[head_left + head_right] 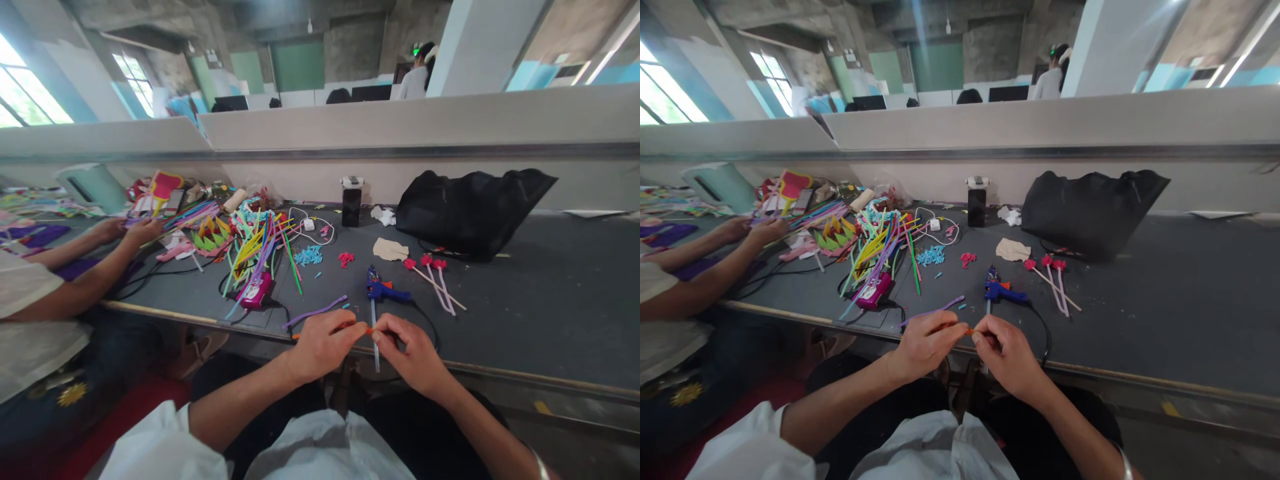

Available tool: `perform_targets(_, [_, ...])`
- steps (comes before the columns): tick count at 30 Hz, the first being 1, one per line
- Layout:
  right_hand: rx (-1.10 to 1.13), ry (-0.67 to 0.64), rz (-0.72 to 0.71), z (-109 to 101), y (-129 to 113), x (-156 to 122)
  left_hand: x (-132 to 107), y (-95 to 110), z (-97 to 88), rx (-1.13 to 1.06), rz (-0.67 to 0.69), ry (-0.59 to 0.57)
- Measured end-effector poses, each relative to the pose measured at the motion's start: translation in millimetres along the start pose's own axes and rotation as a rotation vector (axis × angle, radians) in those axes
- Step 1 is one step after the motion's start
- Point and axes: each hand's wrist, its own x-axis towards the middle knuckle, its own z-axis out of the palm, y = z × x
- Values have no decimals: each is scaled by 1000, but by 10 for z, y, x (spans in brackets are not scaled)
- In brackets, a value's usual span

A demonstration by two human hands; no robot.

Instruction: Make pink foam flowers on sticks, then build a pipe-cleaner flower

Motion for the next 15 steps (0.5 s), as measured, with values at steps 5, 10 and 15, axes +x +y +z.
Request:
perform_targets(5, [37,-7,4,-10,-54,-3,-26,-48,-6,135,139,14])
perform_targets(10, [-11,6,-53,-20,-86,-20,27,-19,-52,114,165,-54])
perform_targets(15, [-105,47,-209,-10,-68,-13,92,22,-59,-164,8,-113])
